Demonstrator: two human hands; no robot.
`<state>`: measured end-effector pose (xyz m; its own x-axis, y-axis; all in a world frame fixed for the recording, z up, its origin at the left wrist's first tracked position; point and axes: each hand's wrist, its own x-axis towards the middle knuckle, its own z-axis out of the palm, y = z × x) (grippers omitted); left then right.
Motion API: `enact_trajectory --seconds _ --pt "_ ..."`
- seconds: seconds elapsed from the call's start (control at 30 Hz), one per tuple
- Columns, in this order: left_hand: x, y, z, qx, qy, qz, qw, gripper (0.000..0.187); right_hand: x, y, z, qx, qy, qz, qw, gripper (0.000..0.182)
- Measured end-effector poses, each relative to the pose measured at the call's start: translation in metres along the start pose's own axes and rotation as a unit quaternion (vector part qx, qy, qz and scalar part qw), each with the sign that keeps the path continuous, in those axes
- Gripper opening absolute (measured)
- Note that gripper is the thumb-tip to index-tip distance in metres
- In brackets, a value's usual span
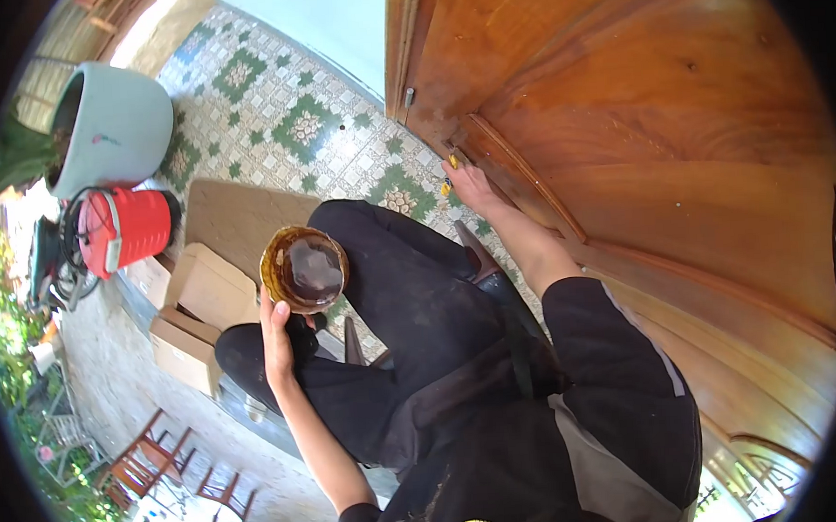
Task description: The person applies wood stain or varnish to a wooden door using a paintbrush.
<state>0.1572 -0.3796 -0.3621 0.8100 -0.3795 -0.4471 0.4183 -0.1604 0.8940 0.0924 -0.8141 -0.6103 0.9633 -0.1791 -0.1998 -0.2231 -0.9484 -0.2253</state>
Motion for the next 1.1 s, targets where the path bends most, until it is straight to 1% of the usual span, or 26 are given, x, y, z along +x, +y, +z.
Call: enact_trajectory --seconds 0.03,0.1,0.13,0.2,0.23,0.3,0.37,0.4,0.43,0.5,0.6,0.73,0.8,0.83,0.9,0.93,1.0,1.03,1.1 --pt "0.001 -0.001 0.000 -0.007 0.000 0.005 1.000 0.072 0.002 -0.003 -0.004 0.005 0.007 0.008 1.000 0.028" --pt "0.003 0.000 0.000 -0.014 -0.002 0.005 1.000 0.072 -0.001 -0.007 -0.016 0.020 0.014 0.012 1.000 0.039" --pt "0.003 0.001 0.000 -0.010 -0.008 0.005 1.000 0.072 -0.004 -0.011 -0.022 0.022 0.017 0.018 0.999 0.039" --pt "0.005 0.003 0.000 0.000 -0.009 0.012 1.000 0.071 -0.009 -0.020 -0.035 0.021 0.094 -0.008 0.995 0.036" --pt "0.006 0.004 0.001 0.002 -0.010 0.020 1.000 0.069 -0.010 -0.024 -0.047 0.022 0.096 -0.006 0.995 0.036" --pt "0.005 0.005 0.001 0.004 -0.009 0.018 1.000 0.069 -0.013 -0.033 -0.073 0.059 0.162 0.012 0.985 0.039" --pt "0.005 0.004 0.001 0.005 -0.006 0.020 1.000 0.068 -0.025 -0.040 -0.097 0.057 0.172 0.023 0.983 0.040" --pt "0.005 0.003 0.001 0.007 -0.006 0.023 1.000 0.063 -0.030 -0.041 -0.101 0.056 0.179 0.034 0.982 0.041" --pt "0.003 0.003 0.001 0.009 -0.007 0.025 1.000 0.058 -0.032 -0.041 -0.103 0.057 0.179 0.031 0.982 0.041" --pt "0.002 0.002 0.001 0.010 -0.006 0.028 1.000 0.058 -0.036 -0.040 -0.102 0.050 0.187 0.040 0.980 0.042" --pt "0.002 0.006 0.005 0.018 -0.007 0.037 0.999 0.057 -0.027 -0.037 -0.081 0.033 0.162 0.026 0.986 0.041" --pt "0.003 0.004 0.005 0.028 0.000 0.048 0.998 0.057 -0.021 -0.027 -0.052 0.030 0.151 0.031 0.988 0.038" --pt "0.003 0.007 0.005 0.030 0.001 0.052 0.998 0.058 -0.017 -0.014 -0.030 0.011 0.103 0.011 0.995 0.038" --pt "0.002 0.007 0.006 0.032 0.001 0.053 0.998 0.058 -0.015 -0.009 -0.025 0.010 0.104 0.009 0.995 0.038" --pt "0.004 0.006 0.006 0.034 0.000 0.054 0.998 0.058 -0.015 -0.005 -0.022 0.001 -0.019 0.054 0.998 0.038" --pt "0.003 0.006 0.005 0.036 0.000 0.054 0.998 0.059 -0.018 -0.003 -0.024 0.001 -0.019 0.053 0.998 0.038" --pt "0.001 0.008 0.004 0.037 -0.006 0.050 0.998 0.059 -0.027 -0.006 -0.032 0.017 0.027 0.045 0.998 0.040" --pt "0.002 0.009 0.005 0.037 -0.012 0.048 0.998 0.060 -0.032 -0.011 -0.045 0.015 0.029 0.045 0.998 0.040" --pt "0.003 0.009 0.006 0.030 -0.013 0.049 0.998 0.061 -0.055 -0.022 -0.074 0.018 0.100 0.058 0.993 0.045"
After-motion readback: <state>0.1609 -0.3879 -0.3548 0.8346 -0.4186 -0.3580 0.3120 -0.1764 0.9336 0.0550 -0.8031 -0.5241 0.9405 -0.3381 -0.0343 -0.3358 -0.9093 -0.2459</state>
